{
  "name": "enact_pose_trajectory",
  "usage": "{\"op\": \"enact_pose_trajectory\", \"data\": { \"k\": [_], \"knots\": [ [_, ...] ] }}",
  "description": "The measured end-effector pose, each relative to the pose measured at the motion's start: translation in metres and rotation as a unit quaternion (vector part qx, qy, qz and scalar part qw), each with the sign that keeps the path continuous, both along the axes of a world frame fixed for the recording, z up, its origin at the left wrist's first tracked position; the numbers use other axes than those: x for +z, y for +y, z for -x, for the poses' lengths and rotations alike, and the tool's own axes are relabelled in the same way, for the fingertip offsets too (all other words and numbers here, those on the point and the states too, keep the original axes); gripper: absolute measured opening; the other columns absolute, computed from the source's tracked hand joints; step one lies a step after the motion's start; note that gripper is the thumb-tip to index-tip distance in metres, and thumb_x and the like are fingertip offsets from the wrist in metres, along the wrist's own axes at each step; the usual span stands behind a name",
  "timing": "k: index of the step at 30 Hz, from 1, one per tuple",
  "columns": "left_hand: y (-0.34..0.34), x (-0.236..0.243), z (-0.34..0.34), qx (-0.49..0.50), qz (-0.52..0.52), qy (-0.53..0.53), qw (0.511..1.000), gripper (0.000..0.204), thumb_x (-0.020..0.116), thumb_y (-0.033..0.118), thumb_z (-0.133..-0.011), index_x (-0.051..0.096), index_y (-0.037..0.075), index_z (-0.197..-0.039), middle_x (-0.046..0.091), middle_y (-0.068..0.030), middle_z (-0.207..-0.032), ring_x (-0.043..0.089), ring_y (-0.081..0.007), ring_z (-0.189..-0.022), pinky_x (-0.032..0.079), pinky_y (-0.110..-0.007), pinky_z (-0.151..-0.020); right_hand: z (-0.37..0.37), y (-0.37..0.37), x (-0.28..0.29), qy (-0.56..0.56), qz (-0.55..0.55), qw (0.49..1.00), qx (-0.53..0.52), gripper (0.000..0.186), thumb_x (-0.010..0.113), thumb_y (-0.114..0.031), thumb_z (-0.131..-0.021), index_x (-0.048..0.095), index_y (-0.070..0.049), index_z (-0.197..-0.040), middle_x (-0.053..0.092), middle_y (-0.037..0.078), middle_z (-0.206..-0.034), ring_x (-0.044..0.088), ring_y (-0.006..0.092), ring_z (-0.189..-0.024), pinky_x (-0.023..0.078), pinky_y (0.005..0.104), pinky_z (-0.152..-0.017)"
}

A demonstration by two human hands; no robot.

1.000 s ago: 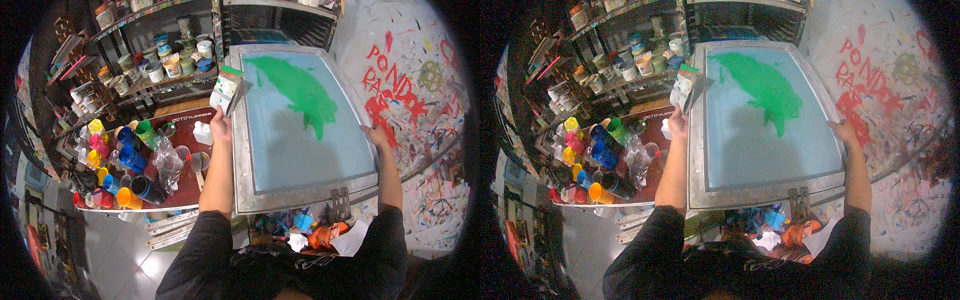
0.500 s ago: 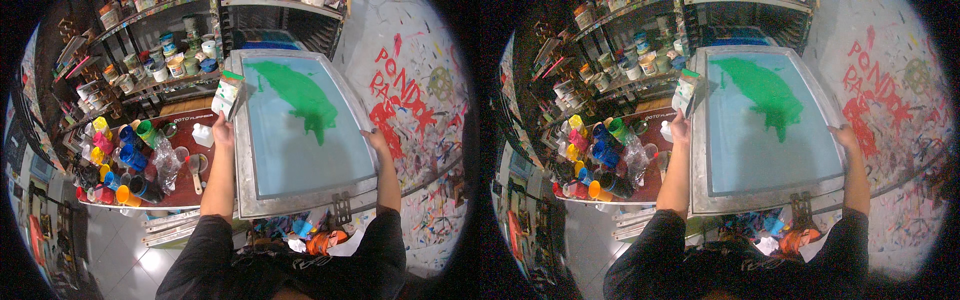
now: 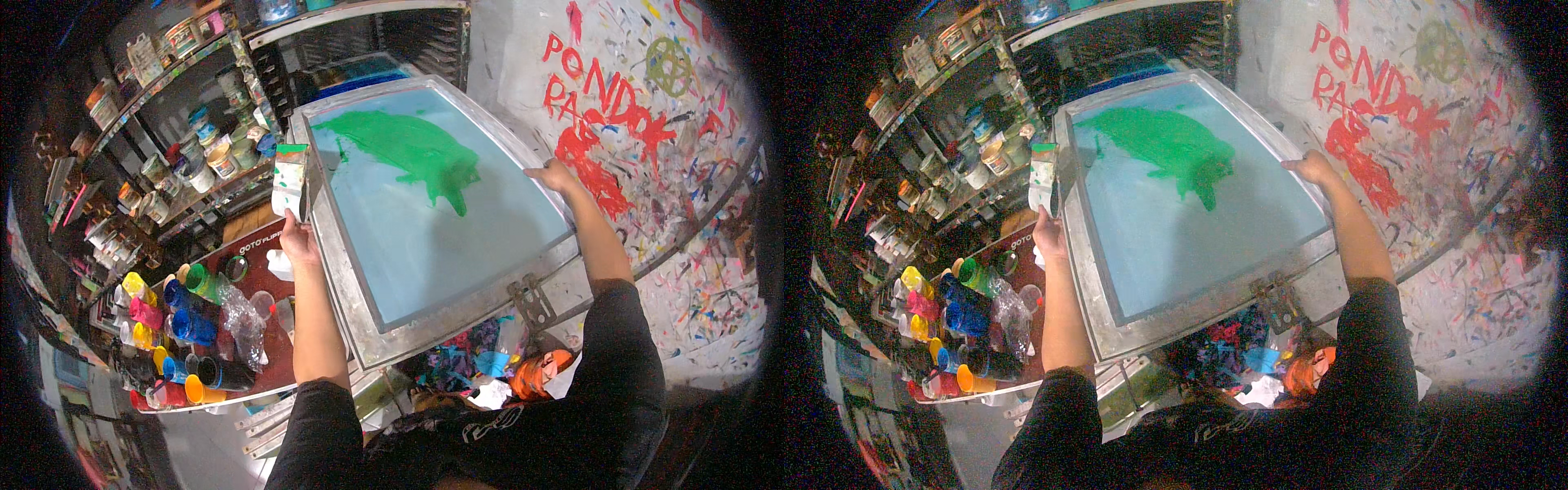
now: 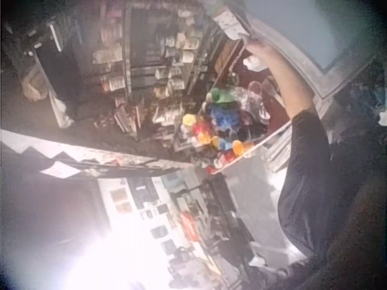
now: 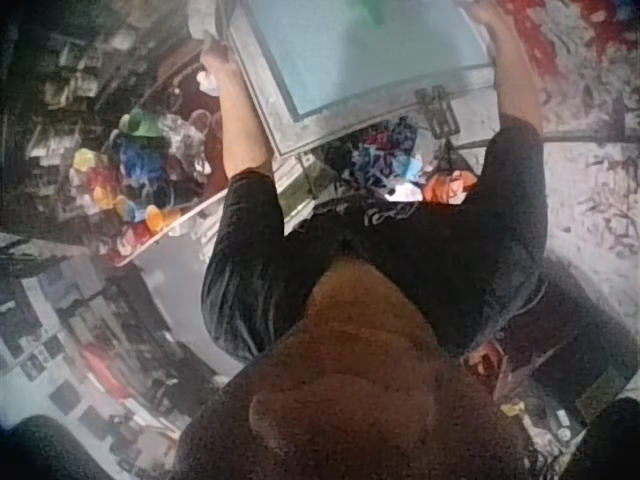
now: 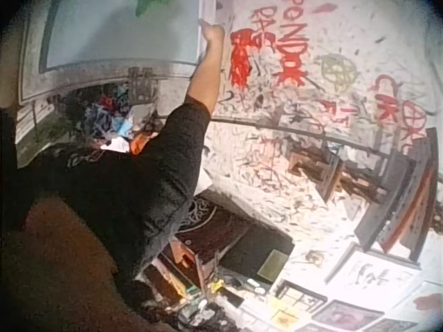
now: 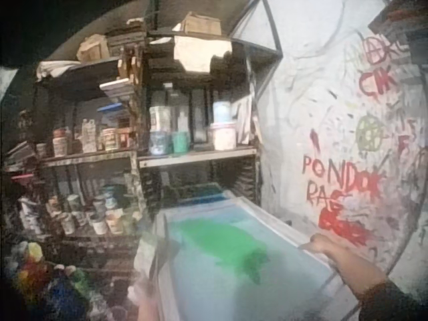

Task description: The person prepares a screen printing frame by applying green ink with a squeegee. They move the frame on a workbench, spread the ink across the mesh, and then place the frame on a shelf.

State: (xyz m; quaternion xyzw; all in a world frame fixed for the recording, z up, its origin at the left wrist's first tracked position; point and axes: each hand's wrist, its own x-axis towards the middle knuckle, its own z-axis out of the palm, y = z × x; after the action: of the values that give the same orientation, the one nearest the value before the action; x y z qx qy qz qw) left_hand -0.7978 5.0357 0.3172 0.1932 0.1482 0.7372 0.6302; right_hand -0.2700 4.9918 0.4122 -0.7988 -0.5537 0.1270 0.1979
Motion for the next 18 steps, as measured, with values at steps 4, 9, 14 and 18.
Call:
{"op": "enact_pose_trajectory", "data": {
  "k": [4, 9, 14, 18],
  "knots": [
    [0.007, 0.011, -0.019, -0.011, -0.005, -0.008, 1.0, 0.029, 0.05, 0.019, -0.087, 0.05, 0.0, -0.108, 0.059, -0.0073, -0.098, 0.058, -0.0179, -0.085, 0.046, -0.026, -0.071, -0.012, 0.015, -0.005, -0.012, -0.023, 0.999, -0.019, 0.075, 0.068, -0.048, -0.061, 0.053, 0.016, -0.099, 0.056, 0.03, -0.101, 0.056, 0.036, -0.096, 0.042, 0.0381, -0.083],
    [0.027, 0.009, -0.011, 0.017, -0.026, -0.014, 0.999, 0.029, 0.051, 0.019, -0.087, 0.049, 0.0, -0.108, 0.059, -0.0099, -0.101, 0.056, -0.0212, -0.093, 0.043, -0.032, -0.083, 0.003, 0.034, 0.005, 0.005, -0.005, 1.0, -0.004, 0.076, 0.067, -0.049, -0.062, 0.053, 0.015, -0.101, 0.054, 0.031, -0.104, 0.054, 0.0362, -0.1, 0.042, 0.0374, -0.084],
    [0.03, 0.006, -0.006, -0.035, -0.043, -0.008, 0.998, 0.032, 0.048, 0.018, -0.088, 0.047, -0.001, -0.113, 0.057, -0.0104, -0.107, 0.056, -0.0238, -0.096, 0.042, -0.036, -0.087, 0.0, 0.04, 0.005, -0.041, -0.045, 0.998, -0.015, 0.076, 0.065, -0.052, -0.063, 0.055, 0.016, -0.097, 0.055, 0.031, -0.101, 0.055, 0.0359, -0.099, 0.042, 0.037, -0.085],
    [0.015, 0.046, -0.041, 0.094, 0.112, 0.023, 0.989, 0.032, 0.047, 0.02, -0.088, 0.049, 0.0, -0.113, 0.057, -0.0098, -0.109, 0.054, -0.0234, -0.1, 0.04, -0.035, -0.089, -0.005, 0.047, 0.019, -0.056, -0.001, 0.998, -0.004, 0.077, 0.065, -0.053, -0.063, 0.054, 0.015, -0.099, 0.054, 0.031, -0.103, 0.054, 0.035, -0.099, 0.041, 0.0374, -0.086]
  ]
}}
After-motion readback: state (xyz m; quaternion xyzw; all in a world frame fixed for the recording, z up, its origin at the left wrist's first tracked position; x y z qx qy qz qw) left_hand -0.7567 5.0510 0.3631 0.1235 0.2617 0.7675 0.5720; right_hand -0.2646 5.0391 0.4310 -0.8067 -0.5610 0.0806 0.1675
